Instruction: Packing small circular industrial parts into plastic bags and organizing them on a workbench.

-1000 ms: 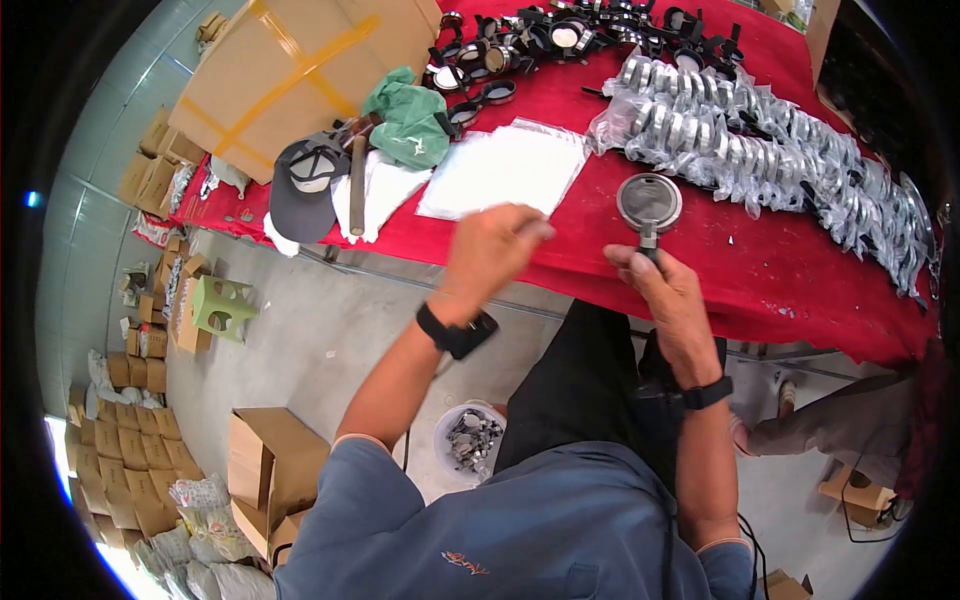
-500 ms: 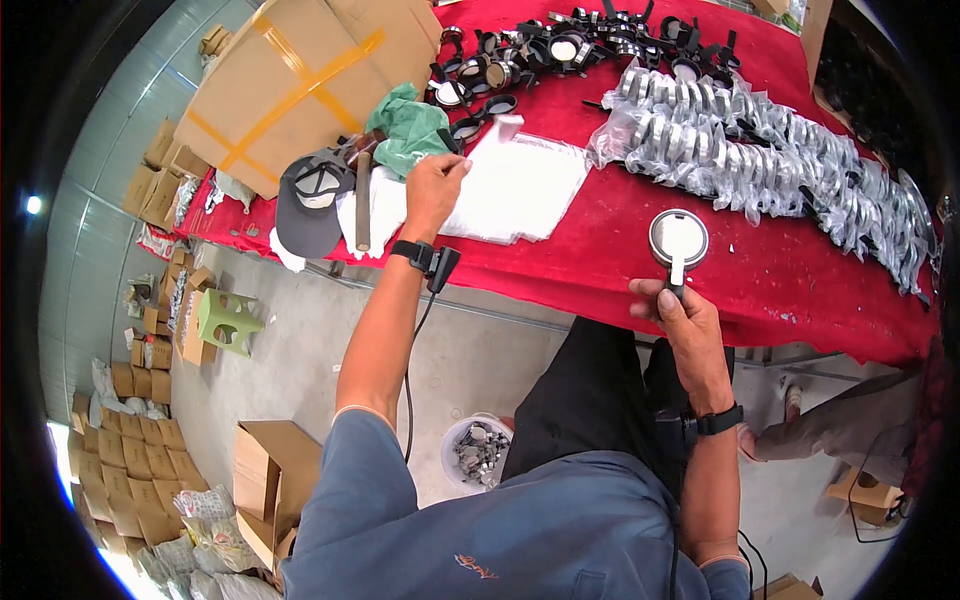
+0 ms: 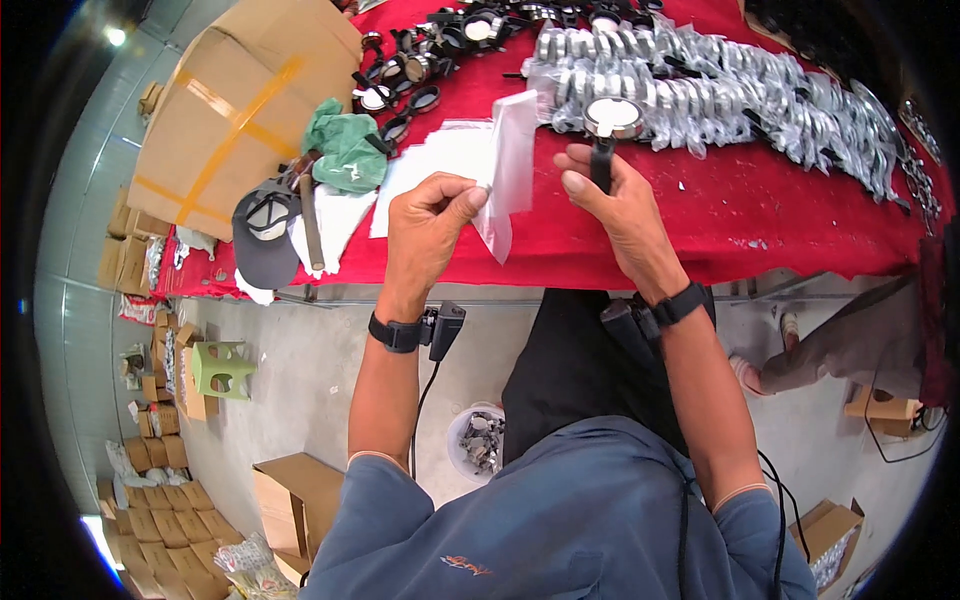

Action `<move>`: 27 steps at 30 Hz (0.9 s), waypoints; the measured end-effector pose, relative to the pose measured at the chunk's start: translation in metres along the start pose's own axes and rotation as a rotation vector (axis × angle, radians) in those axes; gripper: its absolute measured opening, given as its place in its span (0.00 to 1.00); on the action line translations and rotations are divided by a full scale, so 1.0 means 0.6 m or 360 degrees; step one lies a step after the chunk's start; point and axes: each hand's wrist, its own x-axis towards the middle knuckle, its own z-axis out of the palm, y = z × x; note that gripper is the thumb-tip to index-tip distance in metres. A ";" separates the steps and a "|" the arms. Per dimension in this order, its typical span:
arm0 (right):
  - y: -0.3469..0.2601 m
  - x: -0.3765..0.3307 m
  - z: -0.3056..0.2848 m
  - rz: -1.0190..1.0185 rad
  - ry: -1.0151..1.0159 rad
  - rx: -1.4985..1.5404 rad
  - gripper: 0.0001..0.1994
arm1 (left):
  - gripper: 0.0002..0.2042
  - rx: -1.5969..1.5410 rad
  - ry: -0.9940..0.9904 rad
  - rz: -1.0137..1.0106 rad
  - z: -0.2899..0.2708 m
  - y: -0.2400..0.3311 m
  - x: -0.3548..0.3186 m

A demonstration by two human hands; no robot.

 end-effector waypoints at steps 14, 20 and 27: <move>-0.013 -0.035 -0.052 -0.0060 0.0178 -0.0068 0.13 | 0.16 0.0591 0.0002 0.0170 0.099 0.009 -0.030; -0.016 -0.049 -0.064 -0.0087 0.0271 -0.0243 0.14 | 0.21 0.0032 0.0120 0.0201 0.161 0.022 -0.018; -0.034 -0.072 -0.078 -0.0035 0.0304 -0.0349 0.16 | 0.22 0.0132 -0.0204 -0.0010 0.189 0.047 -0.013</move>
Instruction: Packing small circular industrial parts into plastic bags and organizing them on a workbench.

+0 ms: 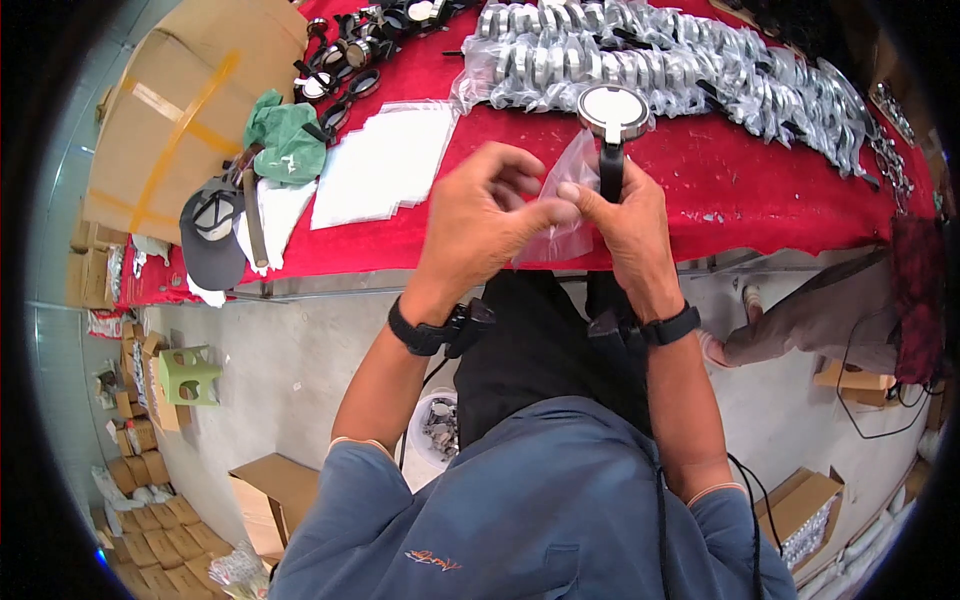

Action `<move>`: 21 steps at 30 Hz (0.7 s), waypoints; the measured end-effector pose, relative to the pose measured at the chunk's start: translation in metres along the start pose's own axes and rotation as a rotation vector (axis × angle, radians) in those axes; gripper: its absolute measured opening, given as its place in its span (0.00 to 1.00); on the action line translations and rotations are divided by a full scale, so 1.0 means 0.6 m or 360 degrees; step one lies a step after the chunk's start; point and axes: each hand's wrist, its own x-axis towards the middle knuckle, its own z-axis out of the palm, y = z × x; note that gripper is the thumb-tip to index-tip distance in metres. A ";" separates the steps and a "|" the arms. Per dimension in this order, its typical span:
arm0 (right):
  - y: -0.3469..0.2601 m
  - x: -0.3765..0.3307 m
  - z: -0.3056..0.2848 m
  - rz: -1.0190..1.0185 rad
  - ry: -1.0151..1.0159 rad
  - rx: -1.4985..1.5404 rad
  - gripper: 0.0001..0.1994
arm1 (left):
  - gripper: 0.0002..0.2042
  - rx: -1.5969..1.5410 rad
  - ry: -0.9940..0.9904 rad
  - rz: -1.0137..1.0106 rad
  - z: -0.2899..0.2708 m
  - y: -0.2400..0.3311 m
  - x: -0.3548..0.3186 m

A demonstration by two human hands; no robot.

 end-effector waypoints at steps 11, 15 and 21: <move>0.021 -0.042 -0.020 0.0160 -0.0068 0.0547 0.12 | 0.07 -0.0705 -0.0388 -0.0204 0.023 -0.046 -0.021; 0.025 -0.038 -0.053 0.0002 0.0153 0.0044 0.12 | 0.06 -0.0574 -0.0110 -0.0304 0.010 -0.053 -0.019; 0.011 -0.043 -0.059 -0.0163 0.0370 -0.0525 0.13 | 0.06 -0.0155 0.0005 -0.0126 0.017 -0.046 -0.022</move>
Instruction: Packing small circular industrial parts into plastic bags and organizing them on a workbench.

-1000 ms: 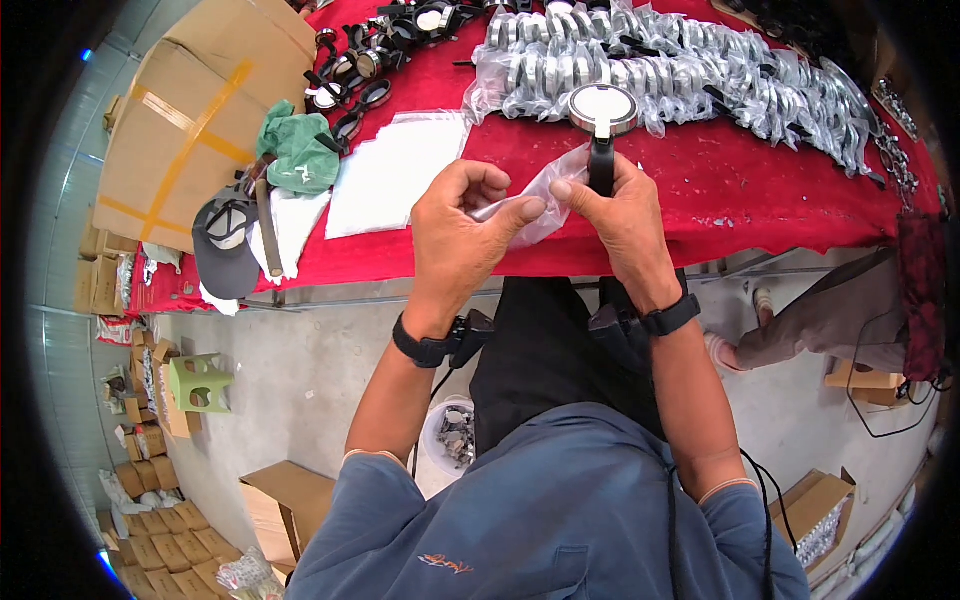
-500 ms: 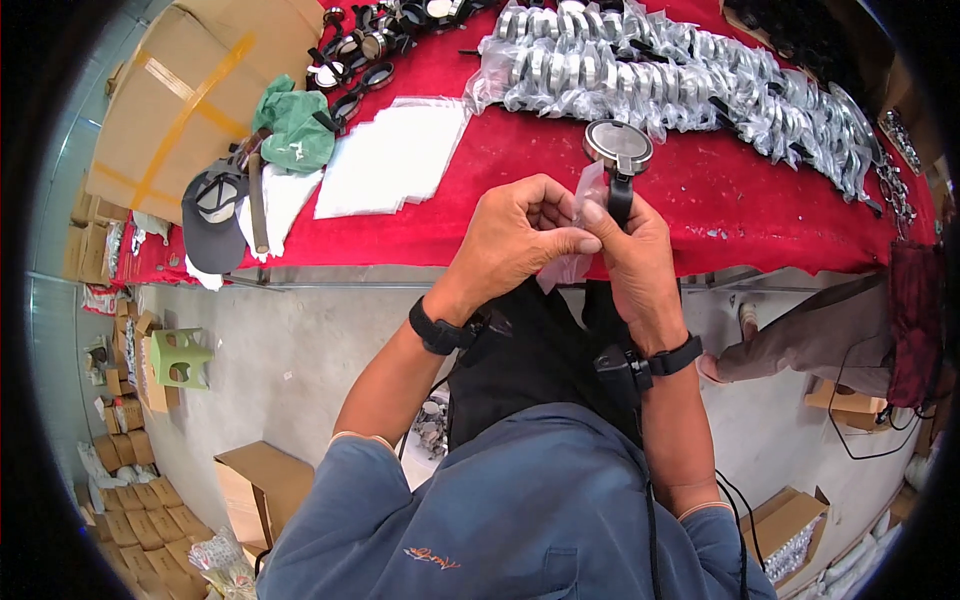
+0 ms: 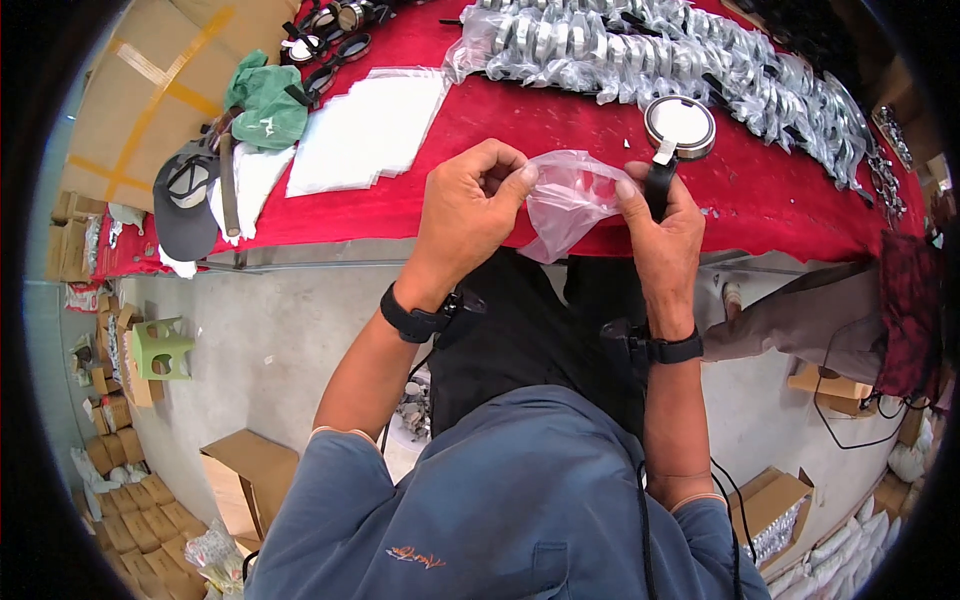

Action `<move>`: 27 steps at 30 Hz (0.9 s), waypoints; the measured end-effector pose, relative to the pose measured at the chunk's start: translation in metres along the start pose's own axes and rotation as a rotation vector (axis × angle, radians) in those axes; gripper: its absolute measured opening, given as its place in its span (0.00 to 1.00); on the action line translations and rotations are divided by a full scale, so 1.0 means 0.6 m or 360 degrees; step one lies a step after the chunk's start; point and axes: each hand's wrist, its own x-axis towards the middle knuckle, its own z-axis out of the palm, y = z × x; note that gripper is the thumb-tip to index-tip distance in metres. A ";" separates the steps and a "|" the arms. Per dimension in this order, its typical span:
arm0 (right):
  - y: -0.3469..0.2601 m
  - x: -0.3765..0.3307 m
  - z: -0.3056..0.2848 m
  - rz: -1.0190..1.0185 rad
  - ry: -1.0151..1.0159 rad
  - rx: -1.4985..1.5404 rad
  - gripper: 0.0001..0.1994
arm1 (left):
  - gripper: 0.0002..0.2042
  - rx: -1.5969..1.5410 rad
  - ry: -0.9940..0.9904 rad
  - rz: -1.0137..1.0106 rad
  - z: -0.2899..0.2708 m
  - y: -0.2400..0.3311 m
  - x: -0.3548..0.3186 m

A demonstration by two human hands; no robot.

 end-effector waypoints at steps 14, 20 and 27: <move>0.036 -0.110 -0.027 0.1008 -0.0688 0.1946 0.18 | 0.03 0.0199 -0.0009 0.0310 0.038 0.017 -0.020; 0.025 -0.103 -0.002 0.0422 -0.0583 0.0078 0.14 | 0.05 0.0487 -0.0254 0.0712 0.023 0.010 -0.002; 0.026 -0.082 0.020 0.0111 -0.0486 -0.0462 0.13 | 0.07 0.0118 -0.0556 0.0841 0.060 0.029 -0.029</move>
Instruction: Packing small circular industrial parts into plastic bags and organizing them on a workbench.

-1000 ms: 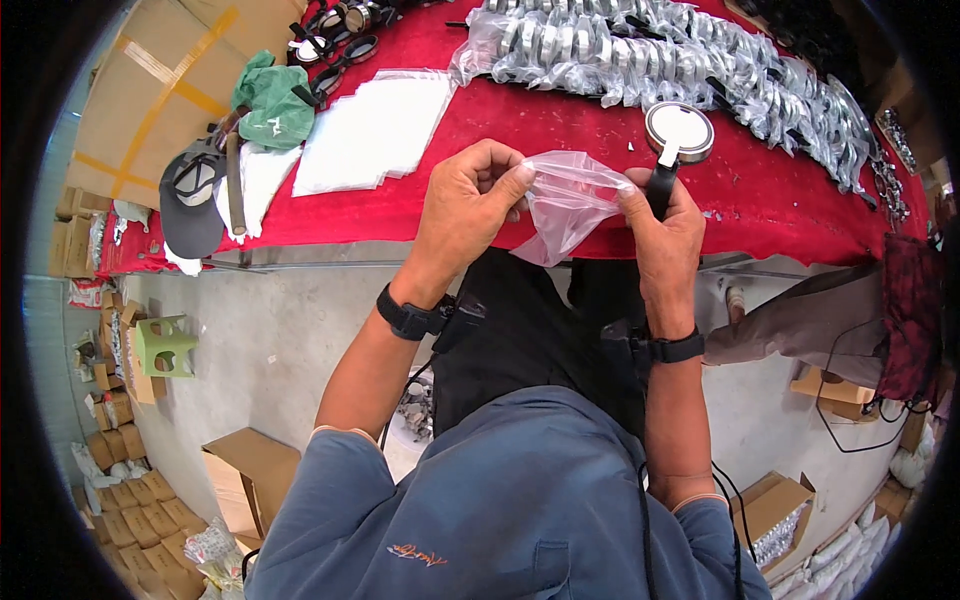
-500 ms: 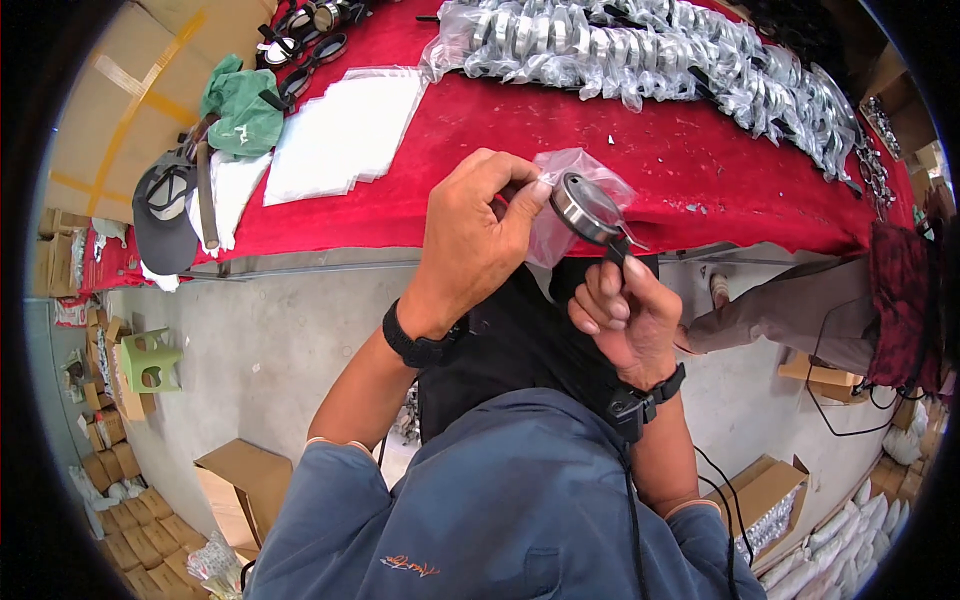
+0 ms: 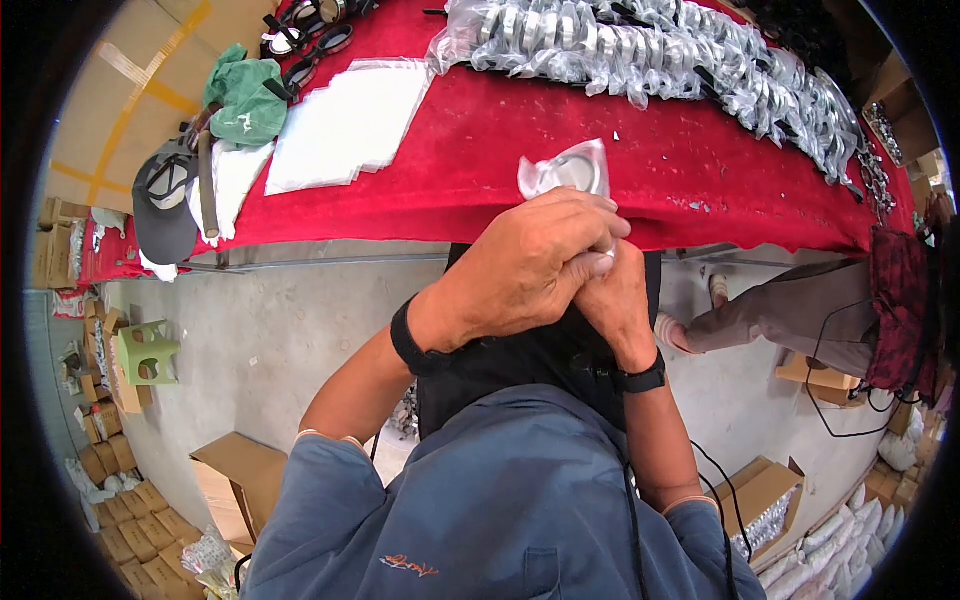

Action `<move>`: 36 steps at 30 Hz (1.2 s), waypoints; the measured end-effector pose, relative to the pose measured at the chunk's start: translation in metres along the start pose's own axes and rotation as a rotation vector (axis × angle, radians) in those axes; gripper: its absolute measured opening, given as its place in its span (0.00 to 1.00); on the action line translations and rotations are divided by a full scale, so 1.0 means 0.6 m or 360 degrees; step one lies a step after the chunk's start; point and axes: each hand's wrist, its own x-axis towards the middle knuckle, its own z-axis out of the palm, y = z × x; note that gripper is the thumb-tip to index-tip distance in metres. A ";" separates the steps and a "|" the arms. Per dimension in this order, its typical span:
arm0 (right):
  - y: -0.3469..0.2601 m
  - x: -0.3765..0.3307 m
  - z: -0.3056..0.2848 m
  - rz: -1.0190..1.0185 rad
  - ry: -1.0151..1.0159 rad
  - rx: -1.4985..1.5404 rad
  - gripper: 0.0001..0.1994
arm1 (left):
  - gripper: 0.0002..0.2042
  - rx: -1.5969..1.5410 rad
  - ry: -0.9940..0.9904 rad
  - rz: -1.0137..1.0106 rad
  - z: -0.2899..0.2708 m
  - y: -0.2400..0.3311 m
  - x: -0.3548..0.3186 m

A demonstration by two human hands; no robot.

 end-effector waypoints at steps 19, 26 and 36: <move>-0.075 0.034 0.057 -0.0481 -0.0186 0.0479 0.17 | 0.18 -0.0764 0.0636 -0.0631 -0.042 -0.044 -0.072; -0.056 0.102 0.030 -0.0357 0.0204 0.0120 0.24 | 0.14 -0.0378 0.1059 -0.0583 -0.146 -0.110 0.007; 0.081 0.162 0.001 -0.0584 0.0720 -0.0397 0.13 | 0.09 0.1114 0.0071 -0.0183 -0.321 -0.327 0.148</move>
